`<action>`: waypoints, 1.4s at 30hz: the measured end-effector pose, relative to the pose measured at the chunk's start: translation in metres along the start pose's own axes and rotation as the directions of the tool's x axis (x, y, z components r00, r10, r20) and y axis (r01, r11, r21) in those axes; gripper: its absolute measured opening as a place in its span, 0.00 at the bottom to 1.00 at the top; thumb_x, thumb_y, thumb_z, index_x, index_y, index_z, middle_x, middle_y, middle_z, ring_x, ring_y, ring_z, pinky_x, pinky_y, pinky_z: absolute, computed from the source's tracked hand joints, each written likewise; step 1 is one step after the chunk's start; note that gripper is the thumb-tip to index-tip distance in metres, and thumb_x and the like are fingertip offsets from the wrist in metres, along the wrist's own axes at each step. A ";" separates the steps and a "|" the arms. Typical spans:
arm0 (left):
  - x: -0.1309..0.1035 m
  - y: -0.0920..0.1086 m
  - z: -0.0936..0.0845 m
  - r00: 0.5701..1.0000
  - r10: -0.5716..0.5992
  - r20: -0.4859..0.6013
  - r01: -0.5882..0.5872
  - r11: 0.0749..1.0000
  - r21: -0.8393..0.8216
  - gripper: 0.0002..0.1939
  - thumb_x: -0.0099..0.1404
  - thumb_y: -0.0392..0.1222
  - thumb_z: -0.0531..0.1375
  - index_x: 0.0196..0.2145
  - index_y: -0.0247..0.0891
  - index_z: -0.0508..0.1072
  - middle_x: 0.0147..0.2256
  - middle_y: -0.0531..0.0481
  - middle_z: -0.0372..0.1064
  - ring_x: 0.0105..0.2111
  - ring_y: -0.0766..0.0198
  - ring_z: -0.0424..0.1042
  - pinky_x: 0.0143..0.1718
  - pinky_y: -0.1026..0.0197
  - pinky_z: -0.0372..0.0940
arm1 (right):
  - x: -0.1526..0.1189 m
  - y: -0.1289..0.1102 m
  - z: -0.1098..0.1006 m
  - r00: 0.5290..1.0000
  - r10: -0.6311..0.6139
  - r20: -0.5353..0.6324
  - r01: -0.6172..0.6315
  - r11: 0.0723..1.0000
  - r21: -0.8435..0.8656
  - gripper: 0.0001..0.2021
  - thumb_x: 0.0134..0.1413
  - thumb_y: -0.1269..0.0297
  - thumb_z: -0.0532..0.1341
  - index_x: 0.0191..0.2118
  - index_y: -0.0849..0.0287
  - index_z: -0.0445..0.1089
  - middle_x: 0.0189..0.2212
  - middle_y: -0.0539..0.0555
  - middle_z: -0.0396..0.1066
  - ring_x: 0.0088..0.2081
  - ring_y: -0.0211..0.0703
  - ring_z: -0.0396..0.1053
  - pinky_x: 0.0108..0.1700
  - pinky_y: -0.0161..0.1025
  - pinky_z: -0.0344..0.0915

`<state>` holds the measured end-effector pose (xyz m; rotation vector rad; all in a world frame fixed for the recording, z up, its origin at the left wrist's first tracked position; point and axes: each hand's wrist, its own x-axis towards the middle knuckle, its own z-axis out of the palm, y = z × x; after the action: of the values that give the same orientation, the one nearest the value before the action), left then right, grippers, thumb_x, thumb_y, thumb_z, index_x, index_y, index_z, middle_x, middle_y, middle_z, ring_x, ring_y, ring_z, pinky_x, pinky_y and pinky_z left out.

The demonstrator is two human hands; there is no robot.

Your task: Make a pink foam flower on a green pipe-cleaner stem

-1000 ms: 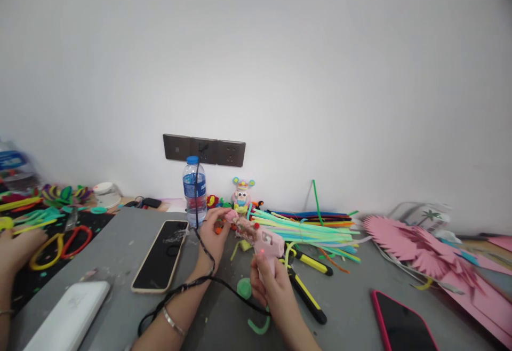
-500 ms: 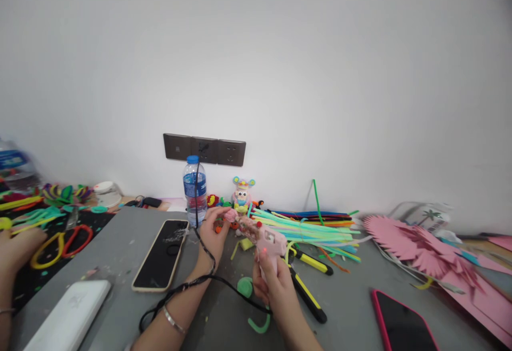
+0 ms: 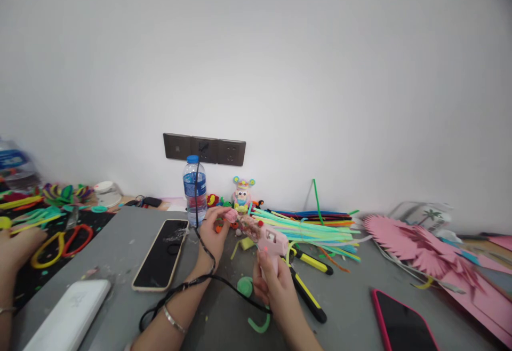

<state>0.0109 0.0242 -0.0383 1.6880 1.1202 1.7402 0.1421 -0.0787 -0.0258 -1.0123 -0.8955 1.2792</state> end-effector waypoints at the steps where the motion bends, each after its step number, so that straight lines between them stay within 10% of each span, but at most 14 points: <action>1: 0.000 0.001 0.000 1.000 0.000 -0.003 0.000 1.000 -0.001 0.08 0.61 0.40 0.60 0.39 0.40 0.76 0.40 0.45 0.71 0.40 0.57 0.73 0.37 0.59 0.70 | 0.000 0.000 0.000 1.000 -0.008 -0.001 0.008 1.000 -0.002 0.28 0.45 0.36 0.61 0.20 0.56 0.52 0.11 0.39 0.47 0.11 0.25 0.42 0.11 0.25 0.41; 42: 0.000 0.003 0.001 0.999 0.015 -0.040 -0.016 0.999 -0.037 0.08 0.62 0.38 0.59 0.40 0.38 0.74 0.40 0.45 0.69 0.39 0.60 0.73 0.36 0.61 0.70 | -0.002 0.010 -0.001 1.000 0.018 -0.006 -0.018 1.000 -0.019 0.26 0.44 0.39 0.63 0.23 0.56 0.54 0.11 0.38 0.47 0.12 0.25 0.42 0.11 0.25 0.41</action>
<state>0.0128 0.0232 -0.0358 1.6508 1.0877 1.8005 0.1396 -0.0810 -0.0353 -1.0405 -0.8982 1.2841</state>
